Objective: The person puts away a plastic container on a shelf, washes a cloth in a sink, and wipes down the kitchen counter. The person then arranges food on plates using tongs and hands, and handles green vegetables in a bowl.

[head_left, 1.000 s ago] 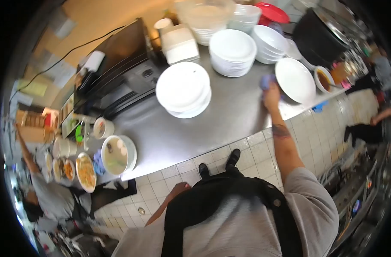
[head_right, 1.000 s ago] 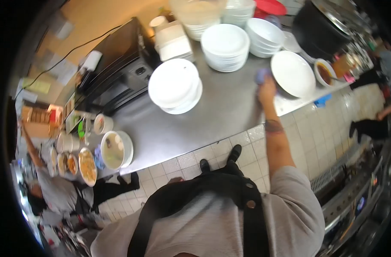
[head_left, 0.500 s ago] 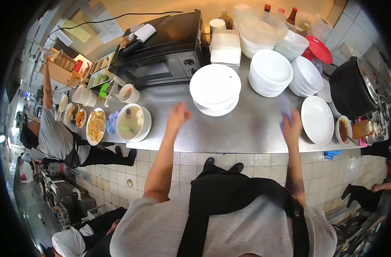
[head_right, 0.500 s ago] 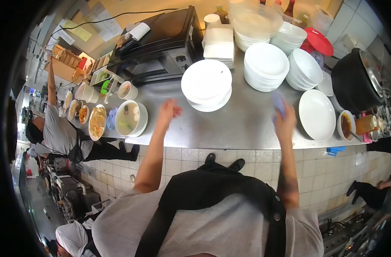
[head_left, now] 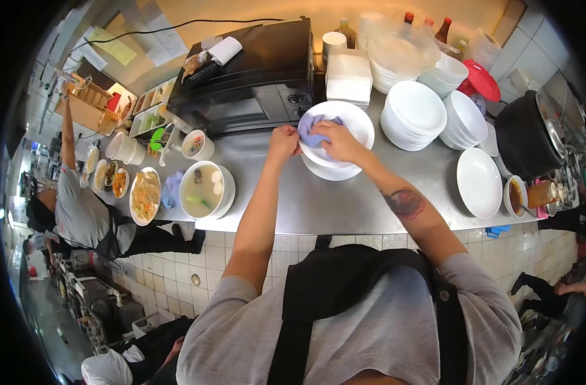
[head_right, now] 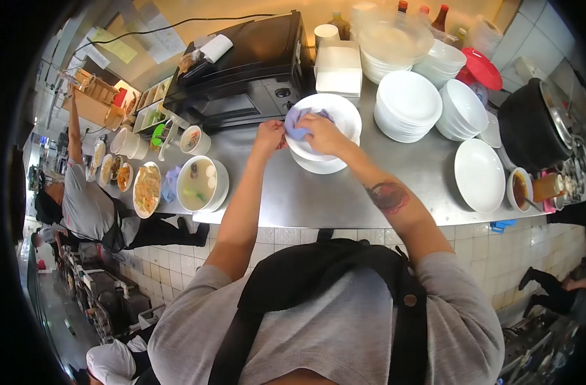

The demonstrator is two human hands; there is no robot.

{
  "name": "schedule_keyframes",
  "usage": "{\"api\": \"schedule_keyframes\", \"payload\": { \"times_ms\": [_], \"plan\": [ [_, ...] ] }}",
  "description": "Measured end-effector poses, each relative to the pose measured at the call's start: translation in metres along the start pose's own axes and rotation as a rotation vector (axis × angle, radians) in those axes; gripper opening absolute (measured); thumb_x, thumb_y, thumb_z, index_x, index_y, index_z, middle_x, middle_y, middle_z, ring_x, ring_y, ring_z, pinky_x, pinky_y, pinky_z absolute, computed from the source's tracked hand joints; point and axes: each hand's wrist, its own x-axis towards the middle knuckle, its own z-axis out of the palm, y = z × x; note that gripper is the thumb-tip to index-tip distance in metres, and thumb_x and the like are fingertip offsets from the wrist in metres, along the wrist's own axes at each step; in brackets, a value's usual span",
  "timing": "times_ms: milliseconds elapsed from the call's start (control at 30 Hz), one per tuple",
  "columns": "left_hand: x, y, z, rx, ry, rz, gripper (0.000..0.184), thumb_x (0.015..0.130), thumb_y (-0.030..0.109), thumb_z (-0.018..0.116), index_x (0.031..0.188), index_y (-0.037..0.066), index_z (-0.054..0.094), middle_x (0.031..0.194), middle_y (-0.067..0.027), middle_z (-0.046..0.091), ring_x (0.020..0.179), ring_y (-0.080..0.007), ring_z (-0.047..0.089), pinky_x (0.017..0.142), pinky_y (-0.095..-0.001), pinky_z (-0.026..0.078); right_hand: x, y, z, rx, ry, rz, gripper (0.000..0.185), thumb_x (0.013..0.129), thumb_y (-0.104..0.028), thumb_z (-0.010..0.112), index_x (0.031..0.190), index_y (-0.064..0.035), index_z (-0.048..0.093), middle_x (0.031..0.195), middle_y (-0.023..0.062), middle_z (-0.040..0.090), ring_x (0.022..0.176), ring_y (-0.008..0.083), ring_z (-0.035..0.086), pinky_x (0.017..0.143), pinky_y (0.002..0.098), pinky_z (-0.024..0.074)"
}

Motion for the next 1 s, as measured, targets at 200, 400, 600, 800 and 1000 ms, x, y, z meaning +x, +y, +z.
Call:
{"api": "schedule_keyframes", "payload": {
  "times_ms": [200,400,600,800,1000],
  "plan": [
    [0.012,0.0,-0.001,0.059,-0.025,-0.032,0.015,0.082,0.012,0.061,0.087,-0.002,0.06,0.064,-0.0084,0.061,0.049,-0.0145,0.059,0.043,-0.0263,0.049,-0.002,-0.032,-0.085,0.043,-0.769,0.444,0.018,0.065,-0.01,0.053,0.074,0.0023,0.063,0.06,0.0129,0.059,0.052,0.0206,0.056,0.051,0.0325,0.0463],
    [0.004,0.024,0.004,0.158,-0.027,-0.046,0.021,0.081,0.019,0.065,0.088,0.0,0.059,0.069,-0.0061,0.061,0.055,-0.0125,0.059,0.048,-0.0262,0.05,0.022,-0.01,-0.138,-0.103,-0.387,0.524,0.025,0.066,-0.012,0.054,0.084,0.001,0.066,0.063,0.0177,0.06,0.051,0.0253,0.059,0.05,0.035,0.0482],
    [0.01,0.011,0.018,0.123,-0.02,0.02,0.023,0.076,0.016,0.068,0.081,-0.001,0.055,0.071,-0.01,0.062,0.053,-0.0168,0.061,0.043,-0.0289,0.051,0.009,0.018,-0.035,-0.322,0.088,0.088,0.035,0.066,0.001,0.056,0.094,-0.0149,0.069,0.11,0.0058,0.058,0.102,0.028,0.054,0.088,0.0381,0.0429],
    [0.007,0.019,0.015,0.162,-0.043,-0.006,0.022,0.076,0.014,0.067,0.081,-0.001,0.053,0.077,-0.0118,0.06,0.06,-0.021,0.063,0.045,-0.0332,0.054,-0.026,0.001,-0.065,0.0,-0.448,0.047,0.031,0.059,0.003,0.056,0.082,-0.0102,0.07,0.092,0.0072,0.064,0.087,0.0254,0.058,0.077,0.0358,0.0465],
    [0.01,0.015,0.009,0.213,-0.094,-0.016,0.025,0.078,0.02,0.066,0.092,0.003,0.054,0.082,-0.0091,0.06,0.065,-0.0187,0.061,0.051,-0.03,0.054,-0.078,-0.007,-0.174,-0.337,-0.738,0.766,0.023,0.059,0.0,0.058,0.076,-0.0084,0.071,0.079,0.0125,0.065,0.072,0.0227,0.062,0.05,0.0334,0.0493]
  ]
}}
